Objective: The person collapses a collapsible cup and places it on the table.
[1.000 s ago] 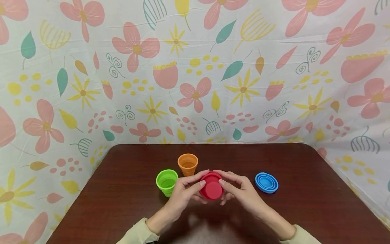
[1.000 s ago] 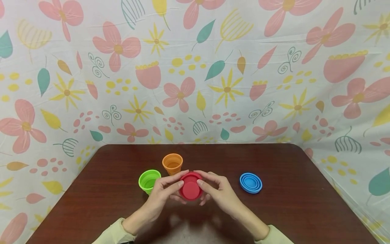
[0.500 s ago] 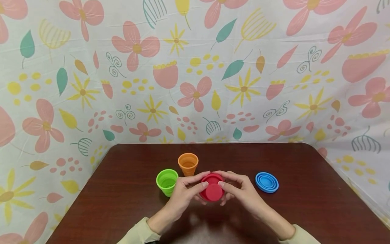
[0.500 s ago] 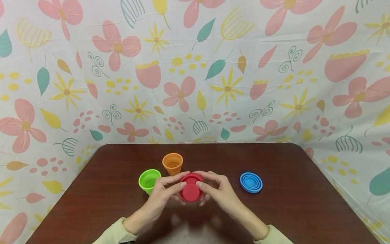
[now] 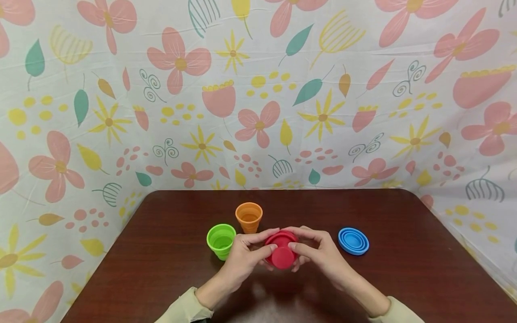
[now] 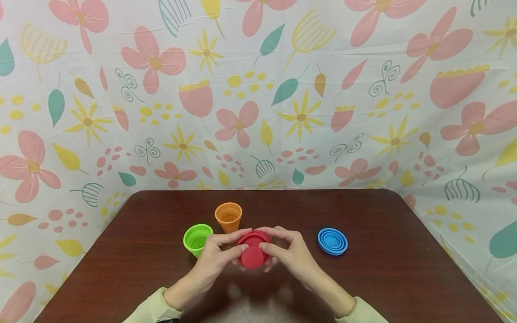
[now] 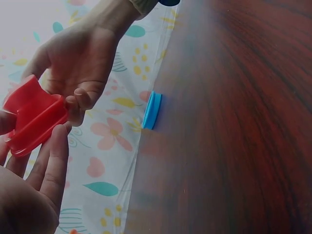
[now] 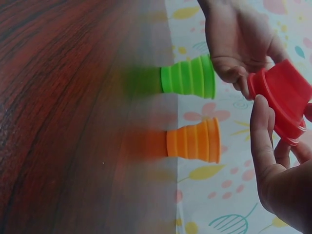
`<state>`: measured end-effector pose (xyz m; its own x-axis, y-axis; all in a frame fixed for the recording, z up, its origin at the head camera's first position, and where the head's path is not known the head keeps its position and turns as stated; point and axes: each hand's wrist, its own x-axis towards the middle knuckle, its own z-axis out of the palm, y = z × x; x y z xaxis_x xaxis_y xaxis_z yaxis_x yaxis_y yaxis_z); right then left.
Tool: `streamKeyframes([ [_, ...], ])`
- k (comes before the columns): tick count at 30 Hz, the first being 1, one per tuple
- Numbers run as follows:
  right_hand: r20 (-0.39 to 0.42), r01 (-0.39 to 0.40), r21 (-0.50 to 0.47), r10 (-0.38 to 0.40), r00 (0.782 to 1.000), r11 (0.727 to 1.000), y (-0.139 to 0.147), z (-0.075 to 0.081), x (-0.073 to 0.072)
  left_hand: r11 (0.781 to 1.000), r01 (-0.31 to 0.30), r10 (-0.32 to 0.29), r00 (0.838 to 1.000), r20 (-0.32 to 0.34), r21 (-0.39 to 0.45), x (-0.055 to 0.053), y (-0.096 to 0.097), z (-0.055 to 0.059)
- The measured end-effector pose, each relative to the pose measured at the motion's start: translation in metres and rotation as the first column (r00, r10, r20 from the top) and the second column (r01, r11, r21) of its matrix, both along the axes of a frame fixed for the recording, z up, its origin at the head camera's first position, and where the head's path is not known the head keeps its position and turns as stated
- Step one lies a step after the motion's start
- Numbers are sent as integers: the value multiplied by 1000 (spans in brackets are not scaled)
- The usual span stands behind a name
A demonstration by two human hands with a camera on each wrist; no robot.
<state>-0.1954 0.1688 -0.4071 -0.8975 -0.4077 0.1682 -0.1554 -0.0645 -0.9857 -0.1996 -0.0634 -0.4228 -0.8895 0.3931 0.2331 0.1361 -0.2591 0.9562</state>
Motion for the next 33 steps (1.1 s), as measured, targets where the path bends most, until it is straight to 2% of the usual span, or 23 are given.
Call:
streamKeyframes([
  [6, 8, 8, 9, -8, 1000, 1000, 0, 2, 0, 1000, -4, 5, 1000, 9, -9, 0, 0, 0],
  [14, 14, 11, 15, -11, 1000, 1000, -1, 3, 0, 999, -43, 42, 999, -14, -17, 0, 1, -2],
  [23, 44, -25, 9, 25, 999, 1000, 1, 2, -1, 999, -47, 46, 998, 52, 11, 2, 0, 2],
  [33, 84, -19, 32, 16, 996, 999, 0, 4, 0, 998, -57, 57, 998, -14, 23, -1, 1, 1],
])
